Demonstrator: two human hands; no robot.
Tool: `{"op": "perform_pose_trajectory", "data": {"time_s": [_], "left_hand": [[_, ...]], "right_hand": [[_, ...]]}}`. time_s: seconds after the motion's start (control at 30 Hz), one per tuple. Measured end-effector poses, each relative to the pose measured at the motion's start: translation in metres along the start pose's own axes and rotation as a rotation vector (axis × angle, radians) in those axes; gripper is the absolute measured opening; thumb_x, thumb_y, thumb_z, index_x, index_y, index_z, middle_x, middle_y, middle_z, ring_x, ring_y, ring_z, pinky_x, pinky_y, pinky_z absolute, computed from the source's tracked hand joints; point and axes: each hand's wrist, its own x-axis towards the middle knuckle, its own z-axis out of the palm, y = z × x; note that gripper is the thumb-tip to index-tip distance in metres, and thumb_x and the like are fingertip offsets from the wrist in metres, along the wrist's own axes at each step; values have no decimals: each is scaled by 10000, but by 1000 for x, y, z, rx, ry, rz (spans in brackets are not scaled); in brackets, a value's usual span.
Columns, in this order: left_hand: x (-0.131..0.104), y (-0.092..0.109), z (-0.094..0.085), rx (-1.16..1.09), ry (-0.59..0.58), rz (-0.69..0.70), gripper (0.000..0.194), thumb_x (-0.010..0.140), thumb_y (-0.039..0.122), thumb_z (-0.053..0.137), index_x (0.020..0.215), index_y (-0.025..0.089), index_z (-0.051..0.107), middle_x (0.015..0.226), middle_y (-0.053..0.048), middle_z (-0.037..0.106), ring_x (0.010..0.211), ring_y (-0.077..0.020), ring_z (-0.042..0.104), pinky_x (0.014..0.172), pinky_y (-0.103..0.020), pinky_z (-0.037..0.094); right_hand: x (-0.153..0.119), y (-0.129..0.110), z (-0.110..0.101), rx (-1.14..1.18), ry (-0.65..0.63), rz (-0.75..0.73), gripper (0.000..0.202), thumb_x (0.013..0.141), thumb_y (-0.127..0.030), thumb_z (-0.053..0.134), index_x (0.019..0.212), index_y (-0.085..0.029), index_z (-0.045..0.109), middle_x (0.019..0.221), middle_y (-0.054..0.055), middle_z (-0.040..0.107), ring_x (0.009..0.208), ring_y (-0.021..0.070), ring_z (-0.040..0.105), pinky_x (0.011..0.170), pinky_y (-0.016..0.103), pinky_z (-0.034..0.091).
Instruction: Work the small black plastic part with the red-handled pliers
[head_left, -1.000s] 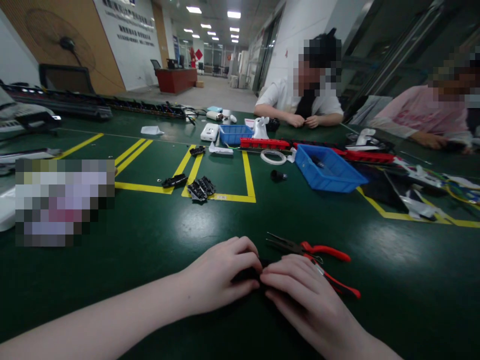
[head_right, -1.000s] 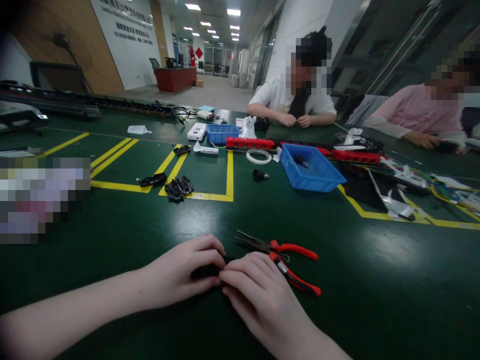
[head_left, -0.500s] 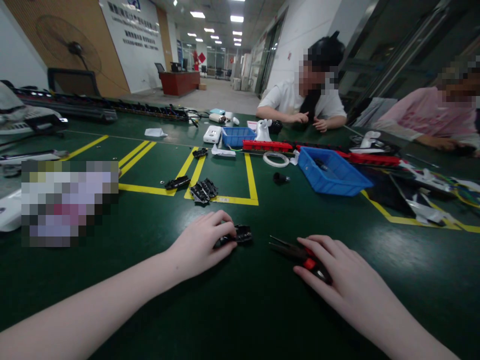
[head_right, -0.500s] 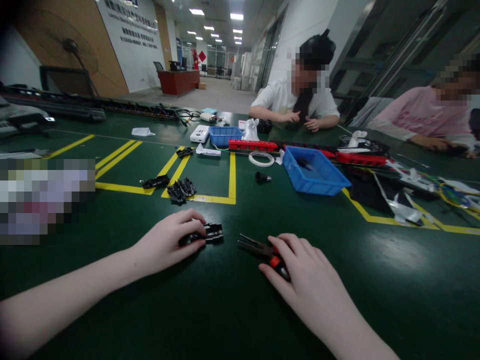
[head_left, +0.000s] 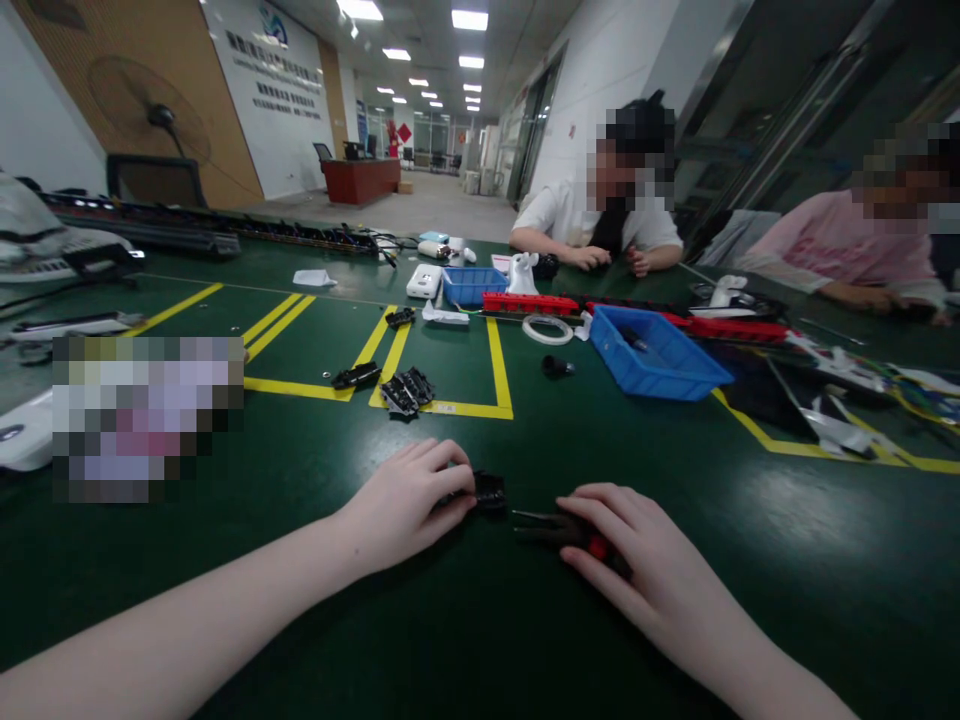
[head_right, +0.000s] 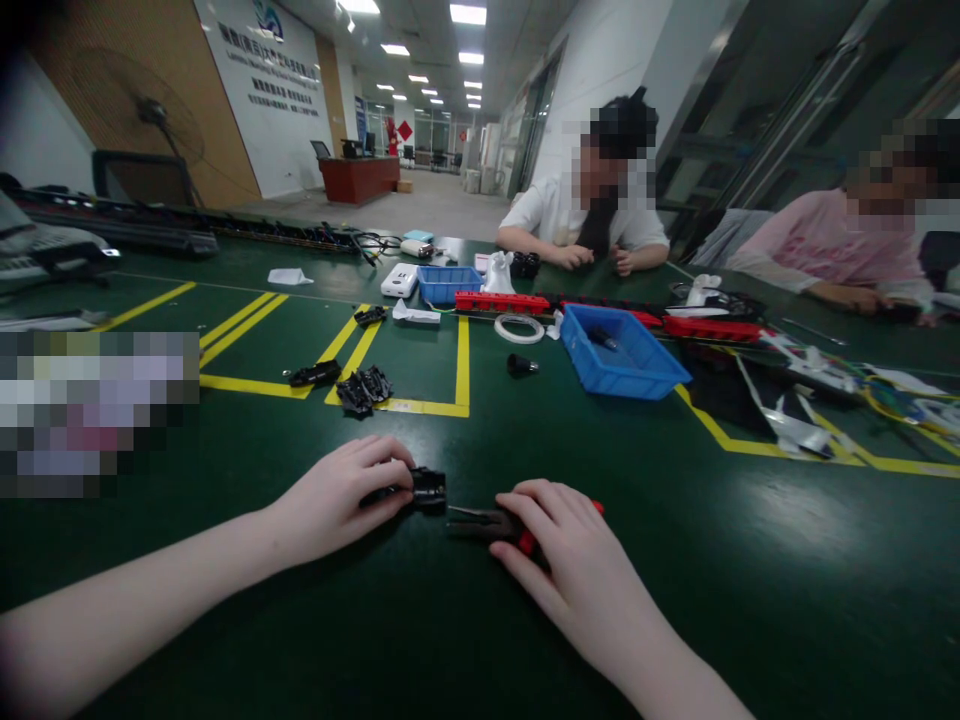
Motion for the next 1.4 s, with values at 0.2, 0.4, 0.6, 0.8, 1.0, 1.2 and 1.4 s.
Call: {"op": "perform_pose_trajectory", "data": {"time_s": [0.2, 0.4, 0.6, 0.8, 1.0, 1.2, 1.4], "left_hand": [[1, 0, 1, 41, 14, 12, 98, 934, 242, 530, 973, 199, 609, 1068, -47, 586, 921, -186, 558, 803, -340, 471], [-1, 4, 1, 138, 15, 12, 166, 973, 245, 466, 1050, 210, 608, 1104, -44, 590, 941, -187, 557, 798, -344, 466], [-2, 12, 1, 334, 26, 55, 156, 960, 204, 464, 1037, 204, 599, 1143, -62, 596, 949, -213, 578, 831, -387, 432], [-1, 17, 1, 428, -6, 68, 160, 936, 177, 491, 1065, 205, 581, 1158, -66, 592, 973, -233, 588, 838, -389, 417], [-1, 14, 6, 462, 1, 53, 212, 920, 172, 530, 1122, 233, 558, 1191, -50, 577, 961, -217, 572, 812, -353, 415], [0, 12, 6, 389, 2, -6, 175, 980, 225, 427, 1100, 221, 555, 1120, -43, 597, 933, -207, 559, 772, -336, 425], [-1, 16, 3, 339, -10, -26, 194, 962, 343, 480, 1085, 207, 543, 1117, -48, 592, 947, -222, 556, 779, -349, 441]], "right_hand": [[2, -8, 6, 11, 30, -37, 221, 922, -308, 515, 1102, -239, 622, 1012, 68, 654, 930, 209, 634, 778, 380, 544], [0, 7, -10, -85, -31, 75, 505, 778, -514, 669, 1201, -248, 595, 1155, 93, 628, 1060, 279, 605, 908, 503, 496], [-9, 29, -31, -113, -206, 197, 755, 666, -620, 708, 1302, -243, 552, 1280, 134, 584, 1056, 317, 622, 840, 494, 534], [-15, 36, -41, -62, -266, 258, 775, 654, -549, 741, 1341, -262, 527, 1278, 132, 589, 986, 301, 658, 770, 438, 569], [-5, 19, -45, -58, -292, 357, 642, 688, -511, 690, 1265, -255, 571, 1235, 96, 581, 1017, 284, 639, 834, 426, 554], [-5, 15, -45, 41, 26, 290, 641, 721, -496, 678, 1297, -269, 512, 1235, 85, 571, 1090, 286, 605, 911, 429, 525], [-6, 2, -31, 374, 406, 424, 983, 647, -498, 764, 1462, -282, 260, 1276, 100, 528, 1161, 305, 566, 981, 476, 481]]}}
